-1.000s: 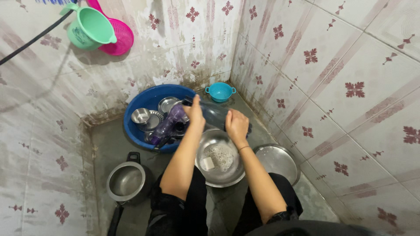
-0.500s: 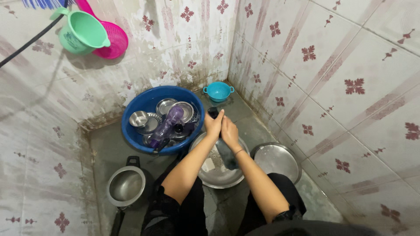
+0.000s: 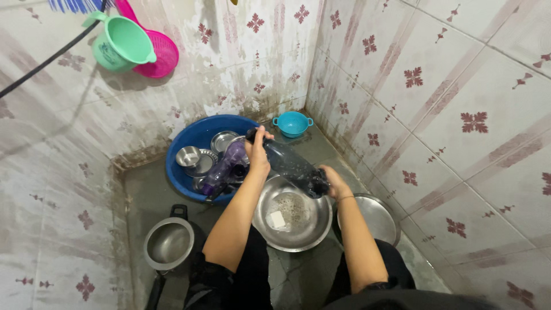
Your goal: The person washes several plates, a pressure cooker, and multiple plastic bottles by hand. They use a cloth and soap to scrub the surfaces of each item before rinsing them with water from a bucket.
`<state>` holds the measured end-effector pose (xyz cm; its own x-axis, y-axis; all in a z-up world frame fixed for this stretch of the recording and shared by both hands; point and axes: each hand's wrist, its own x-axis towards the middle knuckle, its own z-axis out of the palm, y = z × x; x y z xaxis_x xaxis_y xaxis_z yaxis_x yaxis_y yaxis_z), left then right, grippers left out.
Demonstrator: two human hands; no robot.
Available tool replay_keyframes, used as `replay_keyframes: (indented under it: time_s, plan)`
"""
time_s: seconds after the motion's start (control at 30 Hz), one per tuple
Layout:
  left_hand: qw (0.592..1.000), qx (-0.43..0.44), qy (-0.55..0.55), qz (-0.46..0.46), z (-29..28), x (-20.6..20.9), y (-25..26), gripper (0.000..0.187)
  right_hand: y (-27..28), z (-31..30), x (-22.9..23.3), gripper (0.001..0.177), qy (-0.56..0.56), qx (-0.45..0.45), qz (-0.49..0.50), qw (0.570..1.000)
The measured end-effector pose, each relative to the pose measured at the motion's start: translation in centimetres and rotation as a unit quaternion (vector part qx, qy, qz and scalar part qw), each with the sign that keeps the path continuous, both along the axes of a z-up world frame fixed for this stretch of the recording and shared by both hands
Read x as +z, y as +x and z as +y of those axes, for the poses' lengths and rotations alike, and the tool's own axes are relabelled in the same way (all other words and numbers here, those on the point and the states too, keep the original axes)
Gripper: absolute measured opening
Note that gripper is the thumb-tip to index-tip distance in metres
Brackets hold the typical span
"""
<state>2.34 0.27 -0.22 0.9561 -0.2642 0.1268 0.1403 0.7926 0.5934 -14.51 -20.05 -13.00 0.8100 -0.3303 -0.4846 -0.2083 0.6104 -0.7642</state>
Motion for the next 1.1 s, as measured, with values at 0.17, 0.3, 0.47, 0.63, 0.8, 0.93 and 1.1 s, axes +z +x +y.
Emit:
replay_keyframes:
  time_s: [0.17, 0.3, 0.47, 0.63, 0.8, 0.93, 1.1]
  plan:
    - [0.994, 0.074, 0.084, 0.015, -0.9, -3.4, 2.6, 0.033, 0.6, 0.8, 2.1, 0.02, 0.029, -0.144, -0.051, 0.988]
    - [0.968, 0.09, 0.235, 0.012, -3.7, -7.0, 2.0, 0.063, -0.1, 1.9, 5.4, 0.022, -0.306, -0.251, -0.106, 0.912]
    - [0.965, -0.166, 0.092, 0.181, -3.8, -4.2, -0.1, 0.062, -1.5, 5.2, 10.6, 0.022, -0.555, -0.315, -0.031, 0.769]
    - [0.966, -0.192, 0.062, 0.159, -3.7, -2.5, -1.9, 0.065, -1.8, 7.5, 13.8, 0.018, -0.613, -0.351, -0.121, 0.698]
    - [0.992, -0.109, 0.034, 0.054, -5.0, -4.0, -3.5, 0.081, -1.2, 9.1, 14.0, 0.021, -0.641, -0.302, -0.138, 0.692]
    - [0.981, -0.149, 0.124, -0.029, -4.9, -5.3, -3.0, 0.074, 0.1, 10.0, 11.7, 0.041, -0.661, -0.177, -0.021, 0.728]
    - [0.903, -0.351, 0.24, -0.067, -5.5, -7.6, -4.4, 0.067, 0.2, 7.2, 10.2, 0.054, -0.594, -0.234, -0.095, 0.764]
